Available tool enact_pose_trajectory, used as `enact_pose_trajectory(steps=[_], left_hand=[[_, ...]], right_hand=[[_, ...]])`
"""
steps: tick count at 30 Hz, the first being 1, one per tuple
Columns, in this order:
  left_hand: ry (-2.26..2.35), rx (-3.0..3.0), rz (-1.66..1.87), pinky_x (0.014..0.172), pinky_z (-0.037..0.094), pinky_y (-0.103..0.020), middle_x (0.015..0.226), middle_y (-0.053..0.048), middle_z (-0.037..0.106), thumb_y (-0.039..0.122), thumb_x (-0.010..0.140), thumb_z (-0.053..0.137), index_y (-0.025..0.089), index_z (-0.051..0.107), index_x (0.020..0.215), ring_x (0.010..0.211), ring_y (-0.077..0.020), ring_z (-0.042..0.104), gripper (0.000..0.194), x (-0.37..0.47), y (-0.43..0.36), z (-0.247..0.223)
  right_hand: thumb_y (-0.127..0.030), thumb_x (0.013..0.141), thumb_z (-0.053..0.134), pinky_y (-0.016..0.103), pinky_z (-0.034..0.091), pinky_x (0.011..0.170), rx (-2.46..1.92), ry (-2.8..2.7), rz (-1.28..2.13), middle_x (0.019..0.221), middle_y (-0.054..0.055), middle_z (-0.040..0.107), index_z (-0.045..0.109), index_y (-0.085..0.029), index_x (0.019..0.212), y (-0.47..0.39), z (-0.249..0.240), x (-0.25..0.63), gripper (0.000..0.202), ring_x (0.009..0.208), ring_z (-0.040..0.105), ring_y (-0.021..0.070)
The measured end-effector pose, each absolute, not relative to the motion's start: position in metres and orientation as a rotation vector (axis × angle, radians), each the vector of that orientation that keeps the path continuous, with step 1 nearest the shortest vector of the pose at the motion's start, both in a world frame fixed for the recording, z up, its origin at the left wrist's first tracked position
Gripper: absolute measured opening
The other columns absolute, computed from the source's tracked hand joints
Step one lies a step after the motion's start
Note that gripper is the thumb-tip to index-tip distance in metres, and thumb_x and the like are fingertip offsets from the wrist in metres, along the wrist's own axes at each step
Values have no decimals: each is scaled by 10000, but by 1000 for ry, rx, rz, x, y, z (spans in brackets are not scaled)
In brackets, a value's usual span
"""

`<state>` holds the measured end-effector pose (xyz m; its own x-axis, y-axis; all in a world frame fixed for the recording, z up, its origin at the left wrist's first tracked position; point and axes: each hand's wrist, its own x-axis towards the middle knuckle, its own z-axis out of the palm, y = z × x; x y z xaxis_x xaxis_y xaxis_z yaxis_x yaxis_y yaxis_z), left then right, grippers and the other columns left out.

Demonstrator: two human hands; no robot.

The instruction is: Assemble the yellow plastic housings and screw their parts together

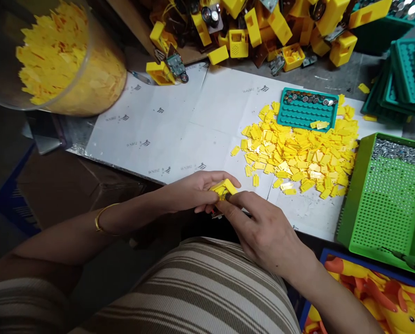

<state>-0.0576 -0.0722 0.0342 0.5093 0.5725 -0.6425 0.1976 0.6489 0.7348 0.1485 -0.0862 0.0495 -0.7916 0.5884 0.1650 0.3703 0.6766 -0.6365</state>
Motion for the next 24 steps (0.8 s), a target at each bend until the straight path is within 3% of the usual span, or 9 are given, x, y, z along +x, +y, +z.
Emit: enact_pose_trajectory(steps=[4, 7, 17, 24], left_hand=[[1053, 898, 258, 534, 408, -194, 670, 44, 580, 143, 705, 514, 175, 536, 983, 567, -81, 528, 281, -55, -73, 33], [1051, 905, 266, 560, 438, -210, 678, 31, 594, 141, 701, 527, 169, 549, 929, 577, -86, 539, 230, -55, -74, 31], [864, 625, 416, 519, 478, -180, 781, -18, 633, 219, 743, 582, 142, 652, 992, 657, -101, 570, 269, -62, -78, 38], [877, 596, 458, 508, 475, -167, 865, -28, 616, 251, 784, 583, 166, 635, 1051, 713, -107, 560, 286, -59, -83, 32]], right_hand=[[-88, 911, 493, 263, 537, 677, -761, -2493, 795, 893, 81, 651, 578, -125, 1070, -85, 51, 148, 184, 788, 620, 152], [-80, 903, 502, 251, 541, 682, -746, -2514, 774, 922, 79, 663, 589, -141, 1063, -86, 51, 148, 192, 803, 635, 145], [-119, 884, 581, 189, 530, 693, -774, -2460, 733, 944, 76, 682, 651, -145, 1077, -93, 54, 153, 207, 816, 651, 116], [-108, 892, 564, 223, 556, 741, -808, -2387, 748, 988, 92, 688, 601, -142, 1181, -94, 47, 152, 294, 876, 654, 134]])
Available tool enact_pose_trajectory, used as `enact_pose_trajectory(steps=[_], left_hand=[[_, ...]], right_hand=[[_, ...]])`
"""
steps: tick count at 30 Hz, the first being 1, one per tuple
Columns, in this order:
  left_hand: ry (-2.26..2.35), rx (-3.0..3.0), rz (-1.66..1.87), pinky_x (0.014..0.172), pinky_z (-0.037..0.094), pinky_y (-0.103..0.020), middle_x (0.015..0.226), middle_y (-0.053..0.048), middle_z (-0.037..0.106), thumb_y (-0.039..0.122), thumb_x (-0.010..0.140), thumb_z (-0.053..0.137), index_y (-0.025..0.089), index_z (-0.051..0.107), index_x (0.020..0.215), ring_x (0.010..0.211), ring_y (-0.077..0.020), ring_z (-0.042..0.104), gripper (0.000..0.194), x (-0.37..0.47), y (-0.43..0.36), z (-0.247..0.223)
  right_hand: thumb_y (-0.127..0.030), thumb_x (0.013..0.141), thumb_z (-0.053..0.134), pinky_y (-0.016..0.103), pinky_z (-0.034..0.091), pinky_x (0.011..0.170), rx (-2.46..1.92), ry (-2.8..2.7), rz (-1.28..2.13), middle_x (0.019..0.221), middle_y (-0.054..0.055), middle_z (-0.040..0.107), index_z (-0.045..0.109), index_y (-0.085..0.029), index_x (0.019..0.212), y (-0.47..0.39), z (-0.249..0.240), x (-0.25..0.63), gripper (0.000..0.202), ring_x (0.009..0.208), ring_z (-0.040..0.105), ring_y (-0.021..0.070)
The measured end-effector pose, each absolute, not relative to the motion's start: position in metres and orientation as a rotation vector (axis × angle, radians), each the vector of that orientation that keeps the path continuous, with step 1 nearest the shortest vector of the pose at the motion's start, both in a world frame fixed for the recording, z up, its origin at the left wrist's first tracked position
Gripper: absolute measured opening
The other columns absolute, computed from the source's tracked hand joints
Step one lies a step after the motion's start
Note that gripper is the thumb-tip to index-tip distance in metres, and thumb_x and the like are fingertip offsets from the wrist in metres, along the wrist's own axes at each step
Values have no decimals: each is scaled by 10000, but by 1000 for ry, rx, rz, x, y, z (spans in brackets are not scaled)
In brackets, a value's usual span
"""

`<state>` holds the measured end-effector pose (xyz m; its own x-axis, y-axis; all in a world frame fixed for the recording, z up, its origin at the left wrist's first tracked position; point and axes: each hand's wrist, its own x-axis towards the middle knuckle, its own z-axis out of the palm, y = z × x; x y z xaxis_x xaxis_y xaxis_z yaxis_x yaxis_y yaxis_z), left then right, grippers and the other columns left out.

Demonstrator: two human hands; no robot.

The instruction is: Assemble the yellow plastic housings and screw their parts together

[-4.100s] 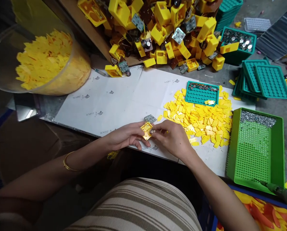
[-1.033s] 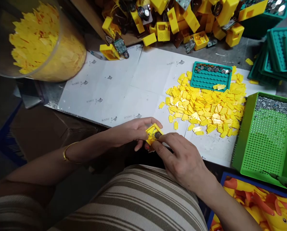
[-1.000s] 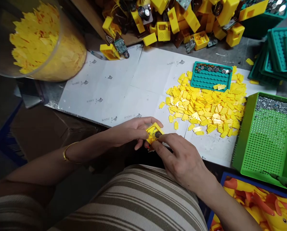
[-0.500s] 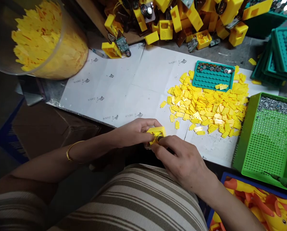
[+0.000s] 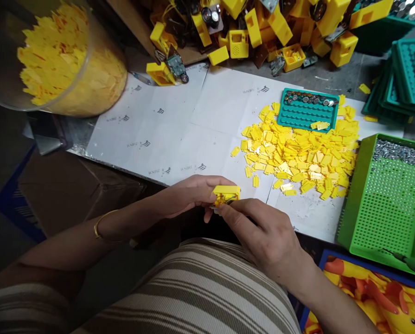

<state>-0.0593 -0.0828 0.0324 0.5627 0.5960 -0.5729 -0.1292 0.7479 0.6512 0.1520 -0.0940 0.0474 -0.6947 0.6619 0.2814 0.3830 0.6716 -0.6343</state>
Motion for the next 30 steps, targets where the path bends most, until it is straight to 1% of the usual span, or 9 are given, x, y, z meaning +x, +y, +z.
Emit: enact_pose_trajectory(steps=[3, 7, 11, 14, 16, 20, 23, 26, 30], left_hand=[[897, 635, 453, 498, 471, -169, 876, -31, 614, 241, 786, 571, 171, 629, 1096, 709, -108, 548, 323, -59, -84, 30], [883, 651, 448, 469, 464, -164, 890, -39, 614, 267, 784, 560, 173, 629, 1118, 705, -116, 546, 353, -61, -83, 31], [869, 663, 433, 465, 466, -169, 898, -52, 621, 283, 796, 528, 165, 642, 1123, 707, -124, 546, 366, -61, -81, 34], [860, 672, 413, 466, 469, -163, 928, -64, 634, 285, 793, 516, 158, 656, 1109, 721, -129, 545, 368, -60, -81, 34], [858, 665, 397, 456, 464, -157, 970, -73, 643, 287, 786, 521, 159, 653, 1132, 736, -134, 552, 392, -60, -81, 34], [890, 635, 376, 447, 457, -165, 1083, -98, 642, 295, 804, 525, 168, 650, 1171, 784, -151, 587, 408, -60, -80, 34], [897, 627, 387, 446, 465, -177, 1184, -114, 618, 297, 831, 516, 169, 668, 1146, 806, -156, 598, 373, -61, -80, 35], [874, 616, 392, 444, 470, -164, 1202, -110, 614, 280, 830, 520, 168, 673, 1125, 794, -147, 596, 351, -61, -79, 37], [878, 606, 398, 441, 469, -158, 1092, -104, 647, 280, 836, 516, 162, 667, 1119, 761, -141, 598, 342, -63, -77, 38]], right_hand=[[-112, 893, 561, 227, 567, 740, -837, -2362, 756, 976, 86, 697, 603, -159, 1174, -93, 47, 150, 287, 864, 665, 135], [-100, 882, 572, 211, 573, 714, -827, -2327, 724, 941, 91, 707, 645, -145, 1029, -91, 51, 145, 170, 825, 680, 127], [-99, 883, 563, 238, 584, 787, -787, -2346, 760, 1068, 111, 700, 623, -134, 1029, -89, 51, 144, 161, 932, 687, 146], [-104, 890, 547, 249, 584, 790, -773, -2393, 770, 1130, 112, 686, 609, -139, 1042, -88, 50, 146, 169, 976, 682, 156], [-114, 897, 540, 246, 580, 759, -755, -2434, 729, 1108, 107, 697, 599, -136, 1046, -87, 49, 146, 162, 941, 690, 153], [-129, 897, 543, 241, 553, 683, -726, -2466, 661, 1050, 87, 719, 572, -146, 1035, -86, 49, 146, 141, 800, 692, 136], [-130, 896, 529, 245, 533, 677, -729, -2477, 678, 1078, 98, 705, 562, -149, 999, -84, 51, 145, 110, 802, 683, 139], [-130, 904, 488, 246, 501, 636, -708, -2514, 710, 980, 81, 710, 550, -154, 980, -81, 52, 144, 101, 761, 663, 136], [-120, 913, 456, 248, 425, 543, -718, -2520, 699, 755, 27, 655, 540, -156, 982, -79, 53, 143, 114, 619, 577, 128]])
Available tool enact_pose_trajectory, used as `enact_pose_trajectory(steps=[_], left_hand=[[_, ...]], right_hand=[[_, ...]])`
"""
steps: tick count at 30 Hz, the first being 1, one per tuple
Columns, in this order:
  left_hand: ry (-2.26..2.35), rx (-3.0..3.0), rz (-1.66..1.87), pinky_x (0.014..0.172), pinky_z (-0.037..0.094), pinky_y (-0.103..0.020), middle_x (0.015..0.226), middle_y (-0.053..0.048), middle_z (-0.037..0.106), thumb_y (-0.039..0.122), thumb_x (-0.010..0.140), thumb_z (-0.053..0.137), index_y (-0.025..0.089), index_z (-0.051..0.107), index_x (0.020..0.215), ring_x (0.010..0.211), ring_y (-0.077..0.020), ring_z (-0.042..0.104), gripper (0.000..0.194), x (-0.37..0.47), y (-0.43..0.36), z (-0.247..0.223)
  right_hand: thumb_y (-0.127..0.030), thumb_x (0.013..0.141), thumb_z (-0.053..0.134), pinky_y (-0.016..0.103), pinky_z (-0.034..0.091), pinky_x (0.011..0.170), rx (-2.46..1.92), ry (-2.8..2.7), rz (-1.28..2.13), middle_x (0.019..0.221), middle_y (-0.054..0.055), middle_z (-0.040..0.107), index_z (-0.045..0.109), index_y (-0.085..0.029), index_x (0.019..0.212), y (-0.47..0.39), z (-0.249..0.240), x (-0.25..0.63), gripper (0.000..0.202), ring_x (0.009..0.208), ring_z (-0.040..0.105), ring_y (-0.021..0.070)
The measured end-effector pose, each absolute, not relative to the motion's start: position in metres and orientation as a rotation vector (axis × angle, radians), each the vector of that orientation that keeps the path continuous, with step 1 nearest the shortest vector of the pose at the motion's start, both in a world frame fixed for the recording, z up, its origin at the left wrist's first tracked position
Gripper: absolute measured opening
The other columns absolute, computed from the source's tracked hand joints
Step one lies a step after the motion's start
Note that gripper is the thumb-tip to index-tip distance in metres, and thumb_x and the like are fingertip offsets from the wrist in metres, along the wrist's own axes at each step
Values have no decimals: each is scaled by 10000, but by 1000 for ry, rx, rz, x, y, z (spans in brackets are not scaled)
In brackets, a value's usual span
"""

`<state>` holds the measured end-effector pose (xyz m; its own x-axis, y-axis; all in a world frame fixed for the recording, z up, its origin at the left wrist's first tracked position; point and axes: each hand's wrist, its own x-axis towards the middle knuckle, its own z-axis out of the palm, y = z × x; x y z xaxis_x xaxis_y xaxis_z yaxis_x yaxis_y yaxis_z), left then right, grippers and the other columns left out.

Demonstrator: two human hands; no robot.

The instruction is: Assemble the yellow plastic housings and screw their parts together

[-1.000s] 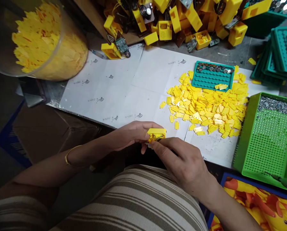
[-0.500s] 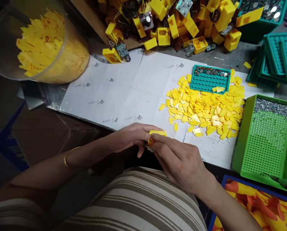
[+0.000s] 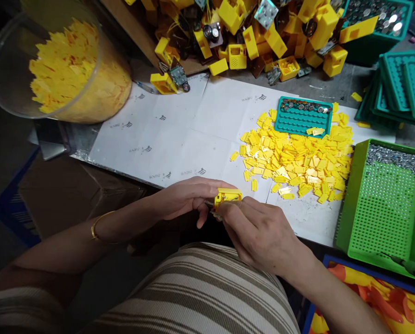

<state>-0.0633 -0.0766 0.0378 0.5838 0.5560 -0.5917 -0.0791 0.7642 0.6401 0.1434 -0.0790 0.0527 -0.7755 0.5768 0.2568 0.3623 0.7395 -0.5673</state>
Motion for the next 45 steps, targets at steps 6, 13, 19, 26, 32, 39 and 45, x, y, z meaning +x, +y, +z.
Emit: enact_pose_trajectory(steps=[6, 13, 19, 26, 32, 39, 45], left_hand=[[887, 636, 399, 438, 471, -175, 969, -99, 635, 308, 850, 506, 144, 623, 1178, 769, -161, 606, 386, -63, -76, 42], [841, 632, 477, 453, 485, -180, 878, -77, 599, 355, 862, 522, 111, 564, 1232, 783, -163, 593, 445, -58, -81, 38], [869, 658, 549, 476, 488, -196, 925, -72, 606, 354, 840, 573, 127, 544, 1269, 690, -118, 573, 487, -51, -84, 34], [976, 832, 581, 433, 420, -167, 763, 7, 581, 342, 854, 559, 131, 545, 1233, 475, -43, 505, 434, -40, -86, 36], [1124, 920, 628, 416, 377, -165, 696, 26, 571, 353, 864, 542, 116, 568, 1192, 418, -28, 452, 406, -31, -88, 31], [1021, 689, 690, 377, 391, -163, 754, -1, 566, 413, 832, 589, 141, 611, 1160, 497, -64, 523, 427, -22, -81, 19], [965, 728, 682, 409, 412, -162, 724, 9, 564, 371, 777, 671, 160, 612, 1177, 525, -67, 491, 456, -13, -78, 20]], right_hand=[[-125, 917, 468, 246, 475, 588, -876, -2442, 814, 855, 57, 615, 541, -160, 997, -83, 56, 140, 113, 726, 592, 138], [-130, 906, 508, 210, 500, 558, -1066, -2263, 879, 872, 46, 545, 583, -181, 966, -81, 60, 141, 109, 724, 576, 117], [-119, 883, 531, 214, 472, 537, -1125, -2300, 725, 854, 46, 551, 611, -158, 903, -80, 60, 138, 92, 684, 560, 111], [-180, 895, 514, 233, 346, 449, -1294, -2411, 431, 786, 25, 563, 602, -162, 898, -79, 62, 133, 90, 606, 557, 122], [-216, 901, 500, 257, 263, 414, -1318, -2544, 414, 793, 18, 564, 616, -184, 890, -69, 57, 138, 121, 600, 564, 143], [-221, 907, 525, 263, 428, 524, -1246, -2492, 708, 1005, 43, 569, 573, -201, 1098, -67, 54, 156, 198, 782, 604, 162], [-226, 920, 527, 288, 508, 597, -1265, -2329, 633, 948, 56, 567, 600, -178, 1059, -73, 48, 160, 165, 767, 598, 161]])
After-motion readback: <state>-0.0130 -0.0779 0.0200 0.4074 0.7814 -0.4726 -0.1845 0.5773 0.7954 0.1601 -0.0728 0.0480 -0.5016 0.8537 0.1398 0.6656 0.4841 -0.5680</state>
